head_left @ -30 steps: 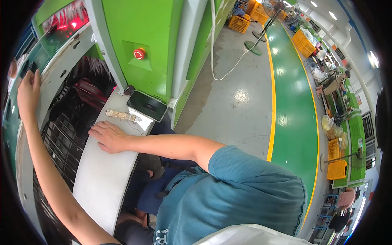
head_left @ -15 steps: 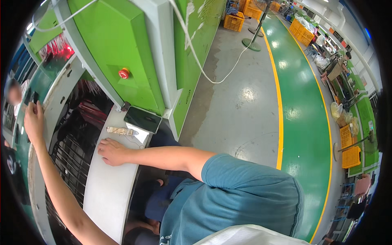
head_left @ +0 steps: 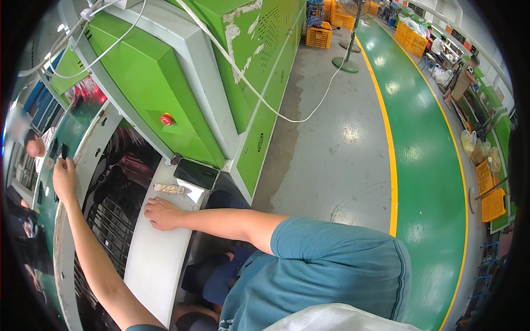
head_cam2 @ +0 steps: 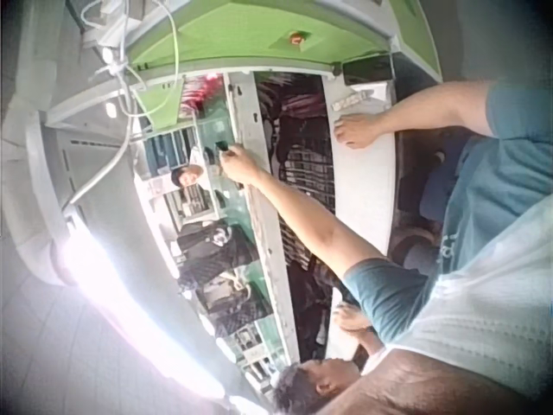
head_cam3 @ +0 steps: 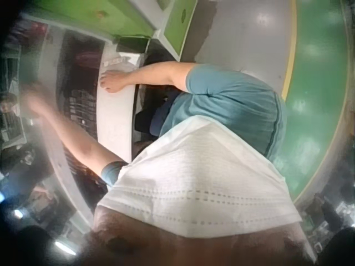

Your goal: Inspecting boot components and assembling the sole to the upper part on a production line.

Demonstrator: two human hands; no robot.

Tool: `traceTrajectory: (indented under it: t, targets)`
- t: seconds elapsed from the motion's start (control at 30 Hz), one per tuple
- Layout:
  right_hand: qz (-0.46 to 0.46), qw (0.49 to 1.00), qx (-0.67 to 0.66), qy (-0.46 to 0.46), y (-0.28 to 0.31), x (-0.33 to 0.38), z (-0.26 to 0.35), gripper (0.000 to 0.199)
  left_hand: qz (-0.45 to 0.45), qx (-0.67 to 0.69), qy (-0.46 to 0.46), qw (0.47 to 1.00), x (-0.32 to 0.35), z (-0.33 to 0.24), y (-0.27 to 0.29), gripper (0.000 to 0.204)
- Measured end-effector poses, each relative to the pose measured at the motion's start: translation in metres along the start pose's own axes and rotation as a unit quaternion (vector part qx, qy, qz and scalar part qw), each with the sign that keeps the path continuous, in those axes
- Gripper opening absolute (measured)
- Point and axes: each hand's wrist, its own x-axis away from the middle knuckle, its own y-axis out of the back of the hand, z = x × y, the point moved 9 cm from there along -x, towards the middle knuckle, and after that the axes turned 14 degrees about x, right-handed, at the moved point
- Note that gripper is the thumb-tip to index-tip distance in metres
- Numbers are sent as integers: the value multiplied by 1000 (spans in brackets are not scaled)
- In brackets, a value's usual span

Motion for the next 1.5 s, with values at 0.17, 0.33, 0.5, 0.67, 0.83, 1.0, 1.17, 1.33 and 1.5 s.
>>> traceTrajectory:
  t: [0.17, 0.33, 0.5, 0.67, 0.83, 1.0, 1.17, 1.33, 1.5]
  targets:
    - [-7, 1000, -1, 2, -2, -1, -1, 23, -23, -21, -2, 1000, 1, 5, 0, 38]
    - [4, 1000, -8, 1, -4, -1, 0, 23, -27, -19, -6, 999, 3, 7, 3, 38]
    - [1, 1000, -3, -5, -4, 2, -4, 22, -37, -20, -11, 999, 7, -3, 1, 38]
    - [21, 1000, -4, -6, -4, 0, 1, 23, -39, -34, -3, 999, 6, 10, 3, 38]
    - [-93, 994, 32, -42, 16, 3, -1, 29, -31, -27, 9, 999, 3, 10, 2, 39]
    - [42, 997, 46, -48, -2, 2, -6, 30, -35, -31, 12, 999, 7, 8, -1, 40]
    - [23, 998, 51, -43, 0, 1, -5, 29, -40, -32, 2, 999, 2, 15, 0, 40]
    - [34, 997, 59, -39, -1, 1, -6, 28, -30, -33, 10, 999, 2, 19, -5, 41]
    - [12, 998, 53, -43, -1, 2, -7, 27, -37, -44, -2, 998, 1, 21, -7, 42]
